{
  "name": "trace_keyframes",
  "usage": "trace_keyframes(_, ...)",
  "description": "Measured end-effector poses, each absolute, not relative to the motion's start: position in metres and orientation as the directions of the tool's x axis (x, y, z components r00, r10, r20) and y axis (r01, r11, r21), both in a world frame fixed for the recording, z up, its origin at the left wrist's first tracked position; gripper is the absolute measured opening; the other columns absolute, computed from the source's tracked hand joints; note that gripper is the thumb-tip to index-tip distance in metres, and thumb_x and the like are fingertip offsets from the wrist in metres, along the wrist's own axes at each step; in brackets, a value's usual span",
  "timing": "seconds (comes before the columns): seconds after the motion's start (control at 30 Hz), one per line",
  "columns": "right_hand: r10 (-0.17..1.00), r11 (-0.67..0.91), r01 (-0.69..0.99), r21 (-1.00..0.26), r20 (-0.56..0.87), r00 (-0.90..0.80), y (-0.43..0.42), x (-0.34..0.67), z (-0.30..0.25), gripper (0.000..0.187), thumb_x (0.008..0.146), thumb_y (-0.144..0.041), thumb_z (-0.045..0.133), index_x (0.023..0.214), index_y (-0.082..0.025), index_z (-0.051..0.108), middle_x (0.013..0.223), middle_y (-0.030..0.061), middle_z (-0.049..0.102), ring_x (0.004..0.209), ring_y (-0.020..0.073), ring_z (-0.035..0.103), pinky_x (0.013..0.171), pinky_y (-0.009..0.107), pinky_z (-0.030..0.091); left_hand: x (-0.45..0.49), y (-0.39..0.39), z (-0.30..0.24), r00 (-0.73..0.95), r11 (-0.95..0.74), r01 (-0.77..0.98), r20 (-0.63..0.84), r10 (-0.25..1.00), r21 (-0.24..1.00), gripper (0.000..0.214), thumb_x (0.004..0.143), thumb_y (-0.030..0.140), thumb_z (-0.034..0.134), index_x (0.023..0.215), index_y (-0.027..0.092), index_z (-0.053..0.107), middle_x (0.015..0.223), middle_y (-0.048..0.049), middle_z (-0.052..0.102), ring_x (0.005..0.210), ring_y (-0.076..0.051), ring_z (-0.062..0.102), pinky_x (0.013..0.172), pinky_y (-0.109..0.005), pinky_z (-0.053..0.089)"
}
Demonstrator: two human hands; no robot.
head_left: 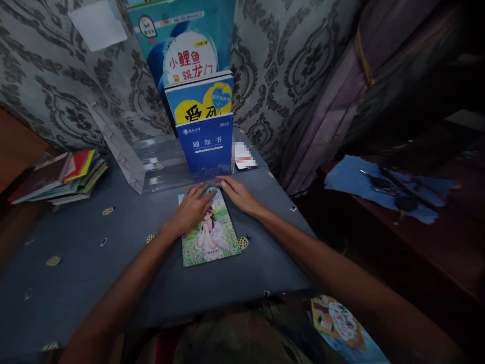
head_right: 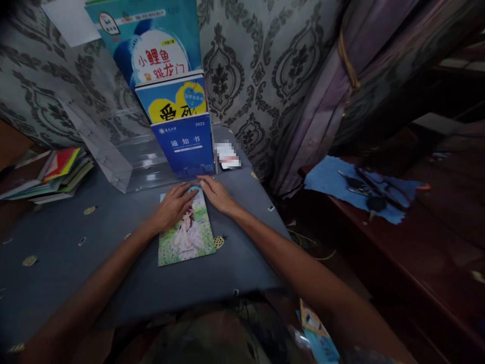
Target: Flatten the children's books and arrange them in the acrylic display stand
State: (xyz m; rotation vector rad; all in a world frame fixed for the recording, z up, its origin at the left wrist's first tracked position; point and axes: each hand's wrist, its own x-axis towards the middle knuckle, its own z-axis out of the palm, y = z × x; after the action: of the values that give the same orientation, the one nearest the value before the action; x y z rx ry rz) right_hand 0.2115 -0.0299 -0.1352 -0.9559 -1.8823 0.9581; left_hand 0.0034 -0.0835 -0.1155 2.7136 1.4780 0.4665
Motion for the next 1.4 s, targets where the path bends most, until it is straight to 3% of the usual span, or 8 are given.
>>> trace_keyframes(0.2, 0.855, 0.444, 0.269, -0.855, 0.315, -0.412, -0.031, 0.211, -0.133, 0.043, 0.105, -0.043, 0.039, 0.135, -0.019, 0.06, 0.124, 0.0107, 0.074, 0.119, 0.0237, 0.067, 0.108, 0.046, 0.048, 0.014, -0.093, -0.112, 0.564, -0.622, 0.759, 0.283, 0.776, 0.193, 0.039, 0.105, 0.033, 0.041, 0.138, 0.026, 0.061, 0.147, -0.0131, 0.05, 0.144, -0.032, 0.037, 0.117, -0.058, 0.037)
trace_keyframes(0.63, 0.839, 0.468, 0.282, -0.838, 0.32, -0.441, -0.034, 0.21, -0.132, 0.05, 0.105, -0.054, 0.036, 0.129, -0.02, 0.065, 0.128, 0.0095, 0.072, 0.12, 0.0241, 0.066, 0.105, 0.041, 0.048, 0.025, -0.158, -0.099, 0.785, -0.8, 0.564, 0.166, 0.597, 0.206, 0.039, 0.106, 0.042, 0.041, 0.136, 0.034, 0.064, 0.147, -0.0105, 0.049, 0.148, -0.033, 0.032, 0.119, -0.062, 0.033)
trace_keyframes(0.77, 0.834, 0.486, 0.293, -0.824, 0.336, -0.437, -0.035, 0.209, -0.131, 0.048, 0.104, -0.053, 0.038, 0.126, -0.02, 0.067, 0.126, 0.0093, 0.072, 0.119, 0.026, 0.065, 0.105, 0.042, 0.048, 0.025, -0.17, -0.094, 0.837, -0.834, 0.505, 0.112, 0.536, 0.221, 0.043, 0.104, 0.043, 0.046, 0.144, 0.033, 0.057, 0.153, -0.0126, 0.046, 0.149, -0.034, 0.032, 0.121, -0.063, 0.029)
trace_keyframes(0.9, 0.835, 0.495, 0.321, -0.808, 0.341, -0.431, -0.036, 0.209, -0.131, 0.046, 0.104, -0.05, 0.041, 0.126, -0.022, 0.068, 0.124, 0.0077, 0.074, 0.117, 0.0258, 0.066, 0.104, 0.042, 0.048, 0.025, -0.175, -0.092, 0.826, -0.823, 0.531, 0.092, 0.556, 0.203, 0.044, 0.105, 0.033, 0.045, 0.147, 0.034, 0.053, 0.154, -0.0101, 0.047, 0.149, -0.032, 0.033, 0.123, -0.062, 0.026)
trace_keyframes(1.1, 0.824, 0.495, 0.295, -0.817, 0.334, -0.458, -0.035, 0.209, -0.132, 0.045, 0.104, -0.046, 0.039, 0.129, -0.02, 0.067, 0.127, 0.0097, 0.072, 0.12, 0.0249, 0.065, 0.107, 0.043, 0.048, 0.029, -0.166, -0.095, 0.806, -0.811, 0.573, 0.096, 0.584, 0.121, 0.042, 0.107, 0.032, 0.039, 0.146, 0.033, 0.053, 0.152, -0.0094, 0.051, 0.147, -0.028, 0.039, 0.124, -0.062, 0.025)
trace_keyframes(1.4, 0.837, 0.483, 0.34, -0.807, 0.311, -0.45, -0.038, 0.209, -0.128, 0.042, 0.104, -0.039, 0.039, 0.129, -0.02, 0.067, 0.127, 0.0103, 0.073, 0.118, 0.0248, 0.067, 0.105, 0.044, 0.049, 0.016, -0.138, -0.096, 0.82, -0.82, 0.548, 0.089, 0.566, 0.168, 0.041, 0.107, 0.034, 0.038, 0.146, 0.033, 0.054, 0.154, -0.0094, 0.051, 0.148, -0.024, 0.041, 0.125, -0.058, 0.023)
